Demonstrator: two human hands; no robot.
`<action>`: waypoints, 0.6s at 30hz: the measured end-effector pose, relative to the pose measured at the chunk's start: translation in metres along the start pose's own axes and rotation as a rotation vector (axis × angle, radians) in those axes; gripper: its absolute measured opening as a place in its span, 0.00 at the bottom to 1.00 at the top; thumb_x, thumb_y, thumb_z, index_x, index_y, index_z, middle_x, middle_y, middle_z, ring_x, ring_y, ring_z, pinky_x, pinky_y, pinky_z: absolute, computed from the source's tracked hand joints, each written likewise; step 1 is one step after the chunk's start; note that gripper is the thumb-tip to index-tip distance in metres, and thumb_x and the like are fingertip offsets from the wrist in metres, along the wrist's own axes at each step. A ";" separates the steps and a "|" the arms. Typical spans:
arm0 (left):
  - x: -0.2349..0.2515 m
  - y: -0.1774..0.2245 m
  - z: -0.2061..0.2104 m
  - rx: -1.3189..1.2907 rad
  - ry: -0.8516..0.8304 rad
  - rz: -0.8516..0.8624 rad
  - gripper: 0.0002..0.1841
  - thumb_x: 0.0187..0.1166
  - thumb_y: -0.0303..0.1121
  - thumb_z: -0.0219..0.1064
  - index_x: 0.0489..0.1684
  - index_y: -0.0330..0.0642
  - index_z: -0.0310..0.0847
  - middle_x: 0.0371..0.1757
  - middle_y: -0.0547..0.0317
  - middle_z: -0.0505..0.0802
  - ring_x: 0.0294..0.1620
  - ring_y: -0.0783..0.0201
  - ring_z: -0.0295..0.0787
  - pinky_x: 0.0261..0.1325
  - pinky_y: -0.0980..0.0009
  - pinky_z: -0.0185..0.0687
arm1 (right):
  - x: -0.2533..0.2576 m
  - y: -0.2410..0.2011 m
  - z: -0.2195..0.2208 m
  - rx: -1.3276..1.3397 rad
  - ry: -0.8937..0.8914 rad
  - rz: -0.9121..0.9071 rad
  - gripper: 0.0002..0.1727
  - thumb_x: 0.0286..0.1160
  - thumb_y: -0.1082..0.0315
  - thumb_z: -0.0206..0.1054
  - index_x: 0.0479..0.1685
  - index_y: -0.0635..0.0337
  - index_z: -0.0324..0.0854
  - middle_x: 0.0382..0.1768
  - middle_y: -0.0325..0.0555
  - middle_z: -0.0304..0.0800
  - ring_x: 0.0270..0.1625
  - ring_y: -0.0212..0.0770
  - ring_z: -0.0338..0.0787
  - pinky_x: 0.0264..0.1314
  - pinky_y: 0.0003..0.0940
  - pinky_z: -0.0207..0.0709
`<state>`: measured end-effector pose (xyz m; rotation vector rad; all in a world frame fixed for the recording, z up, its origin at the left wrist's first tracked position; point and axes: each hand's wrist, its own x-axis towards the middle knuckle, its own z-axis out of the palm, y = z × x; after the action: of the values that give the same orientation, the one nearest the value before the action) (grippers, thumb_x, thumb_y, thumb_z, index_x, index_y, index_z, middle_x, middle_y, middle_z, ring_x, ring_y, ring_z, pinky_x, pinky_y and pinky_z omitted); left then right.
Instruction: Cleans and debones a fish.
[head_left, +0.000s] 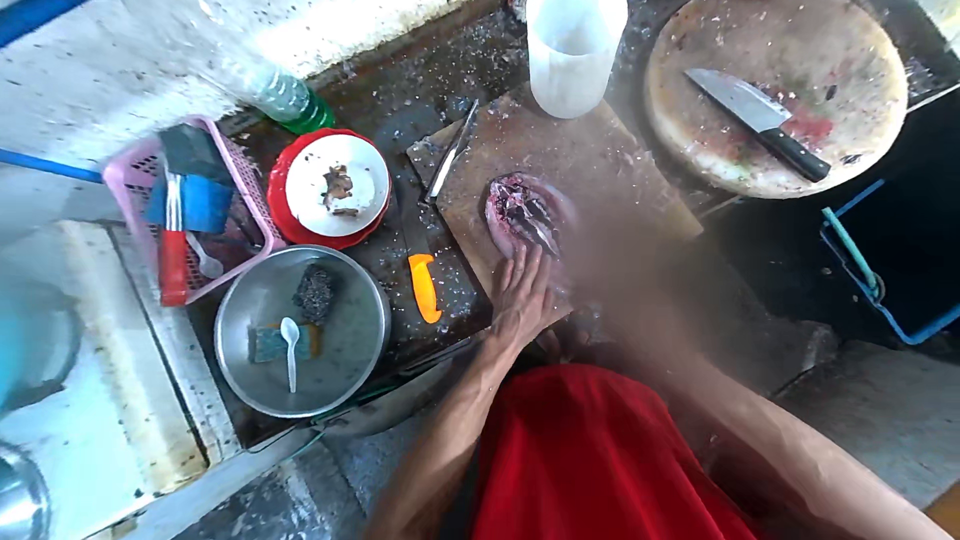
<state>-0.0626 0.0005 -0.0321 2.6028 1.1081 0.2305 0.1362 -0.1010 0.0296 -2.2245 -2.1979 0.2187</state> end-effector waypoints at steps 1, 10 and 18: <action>-0.001 0.002 0.001 -0.007 0.004 -0.004 0.29 0.89 0.43 0.51 0.88 0.42 0.67 0.93 0.51 0.65 0.96 0.51 0.48 0.95 0.47 0.43 | 0.004 -0.005 -0.001 -0.022 0.002 0.003 0.13 0.72 0.73 0.65 0.54 0.59 0.88 0.51 0.59 0.90 0.53 0.61 0.90 0.46 0.56 0.81; 0.000 0.002 0.001 0.060 -0.041 -0.011 0.33 0.89 0.51 0.49 0.92 0.45 0.61 0.95 0.54 0.59 0.97 0.51 0.41 0.95 0.46 0.39 | 0.036 -0.012 -0.037 0.707 -0.492 0.194 0.20 0.79 0.63 0.66 0.67 0.59 0.84 0.59 0.52 0.91 0.58 0.47 0.92 0.64 0.45 0.83; 0.006 -0.004 -0.006 -0.161 0.084 -0.095 0.28 0.89 0.45 0.52 0.85 0.46 0.72 0.91 0.54 0.69 0.95 0.53 0.52 0.95 0.42 0.41 | 0.003 0.014 -0.041 1.365 0.470 0.268 0.29 0.72 0.56 0.77 0.63 0.69 0.77 0.47 0.48 0.94 0.41 0.38 0.93 0.44 0.36 0.91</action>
<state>-0.0630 0.0086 -0.0279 2.4127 1.1863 0.3943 0.1547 -0.0942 0.0681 -1.4583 -0.9078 0.7854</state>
